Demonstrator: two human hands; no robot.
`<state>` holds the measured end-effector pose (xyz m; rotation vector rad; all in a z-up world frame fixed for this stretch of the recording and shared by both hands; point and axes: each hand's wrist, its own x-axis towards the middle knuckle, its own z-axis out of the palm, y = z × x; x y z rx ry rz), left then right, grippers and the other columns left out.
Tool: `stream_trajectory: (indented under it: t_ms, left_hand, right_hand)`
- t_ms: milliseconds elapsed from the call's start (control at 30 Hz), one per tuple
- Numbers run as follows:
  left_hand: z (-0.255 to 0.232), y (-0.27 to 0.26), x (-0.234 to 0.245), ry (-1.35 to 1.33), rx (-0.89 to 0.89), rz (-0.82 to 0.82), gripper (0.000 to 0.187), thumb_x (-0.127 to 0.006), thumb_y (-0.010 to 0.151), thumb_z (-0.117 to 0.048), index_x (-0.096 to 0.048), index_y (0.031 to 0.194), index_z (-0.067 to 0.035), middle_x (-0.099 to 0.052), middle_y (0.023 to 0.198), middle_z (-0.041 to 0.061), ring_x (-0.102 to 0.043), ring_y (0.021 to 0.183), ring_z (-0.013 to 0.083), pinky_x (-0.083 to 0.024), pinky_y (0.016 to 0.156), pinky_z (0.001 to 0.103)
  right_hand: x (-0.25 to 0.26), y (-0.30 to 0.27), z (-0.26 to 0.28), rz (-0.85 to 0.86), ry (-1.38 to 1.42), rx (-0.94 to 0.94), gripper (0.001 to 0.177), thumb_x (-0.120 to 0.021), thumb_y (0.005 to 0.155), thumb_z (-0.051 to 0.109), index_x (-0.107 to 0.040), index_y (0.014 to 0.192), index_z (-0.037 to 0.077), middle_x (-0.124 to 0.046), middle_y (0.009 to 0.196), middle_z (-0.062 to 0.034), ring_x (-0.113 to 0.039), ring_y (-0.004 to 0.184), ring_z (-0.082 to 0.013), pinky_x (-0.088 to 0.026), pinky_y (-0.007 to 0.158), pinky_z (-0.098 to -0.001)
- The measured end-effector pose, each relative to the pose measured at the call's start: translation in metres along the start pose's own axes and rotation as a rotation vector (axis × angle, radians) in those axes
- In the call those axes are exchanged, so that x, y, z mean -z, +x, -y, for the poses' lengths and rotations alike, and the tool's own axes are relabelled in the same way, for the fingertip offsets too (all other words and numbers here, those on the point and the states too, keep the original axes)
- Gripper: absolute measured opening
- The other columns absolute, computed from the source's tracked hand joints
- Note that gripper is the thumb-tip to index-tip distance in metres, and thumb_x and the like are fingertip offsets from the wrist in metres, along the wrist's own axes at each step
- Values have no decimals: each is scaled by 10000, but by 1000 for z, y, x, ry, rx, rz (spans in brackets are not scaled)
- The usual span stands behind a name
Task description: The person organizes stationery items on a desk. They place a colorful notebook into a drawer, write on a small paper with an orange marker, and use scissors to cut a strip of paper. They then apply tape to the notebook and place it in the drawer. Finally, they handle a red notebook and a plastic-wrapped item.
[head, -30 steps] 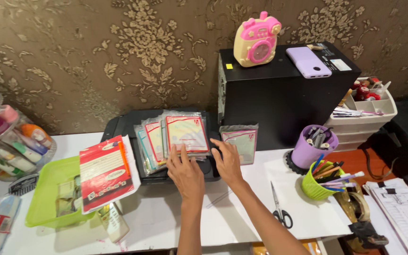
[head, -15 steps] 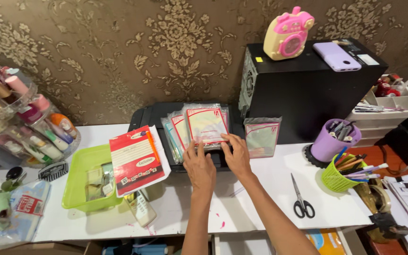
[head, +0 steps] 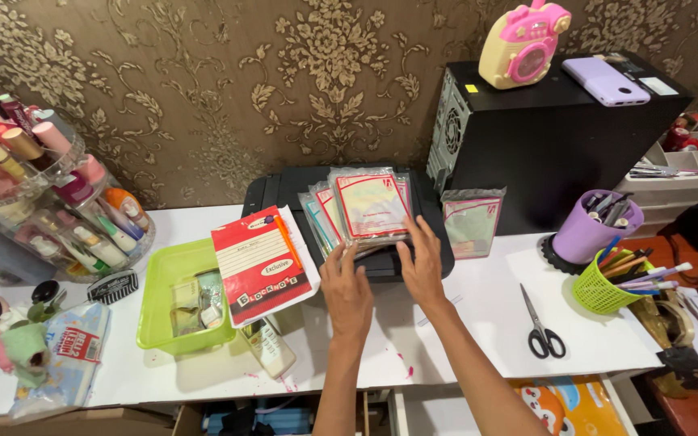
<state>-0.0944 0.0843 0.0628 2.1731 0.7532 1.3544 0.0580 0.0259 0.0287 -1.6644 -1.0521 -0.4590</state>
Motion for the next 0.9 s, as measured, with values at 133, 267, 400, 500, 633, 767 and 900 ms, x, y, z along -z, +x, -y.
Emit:
stream_trajectory:
  t_ms: [133,267,400,500,633,767,900]
  left_hand:
    - [7,-8,28,-53,13,-92,313,-615,918,38,-651,1224,-15,-642,1165,170,-623,1092,343,-494,943,442]
    - [10,-26,31,-156,133,3,199,-612,958,2,-689,1140,-24,-666,1015,138,-671,888,274,-540,751,391]
    - [14,-57,8,-155,56,68,143,-639,951,-13,-702,1078,-30,-658,914,115,-666,809,251,-531,721,381]
    - [15,-83,-18,-197,36,173,135,-644,947,-19,-709,1062,-43,-655,890,111,-648,816,271,-520,748,391]
    - [20,-112,-49,-205,-35,279,196,-630,907,18,-693,1085,-32,-659,1042,121,-608,984,328,-491,851,430]
    - [31,-137,-74,-123,-12,440,305,-637,863,19,-692,1159,-29,-629,1242,118,-555,1114,335,-452,926,462]
    - [39,-162,-89,10,3,484,371,-652,868,-2,-676,1237,-17,-593,1370,111,-525,1207,327,-417,1016,485]
  right_hand:
    - [12,-23,14,-77,28,-54,344,-614,996,87,-609,1337,44,-561,1391,-185,-526,1270,-351,-429,1053,-433]
    - [31,-53,-1,-157,7,-197,225,-618,980,54,-659,1202,61,-617,1208,-124,-586,1133,-269,-501,941,-371]
    - [57,-84,-47,-263,2,-337,166,-609,995,53,-630,1159,54,-626,1123,-78,-613,1018,-214,-508,894,-352]
    - [71,-108,-87,-214,-63,-437,150,-609,967,46,-651,1109,72,-643,1101,-76,-619,1022,-228,-522,872,-360]
    - [69,-133,-123,74,-321,-379,266,-658,880,58,-724,1132,111,-646,1183,-142,-552,1103,-323,-482,913,-431]
    - [65,-142,-121,224,-433,-256,348,-645,856,58,-747,1175,156,-631,1347,-116,-529,1186,-339,-429,959,-467]
    - [74,-145,-104,284,-384,-216,299,-615,917,49,-721,1190,112,-650,1317,-48,-551,1189,-290,-427,994,-441]
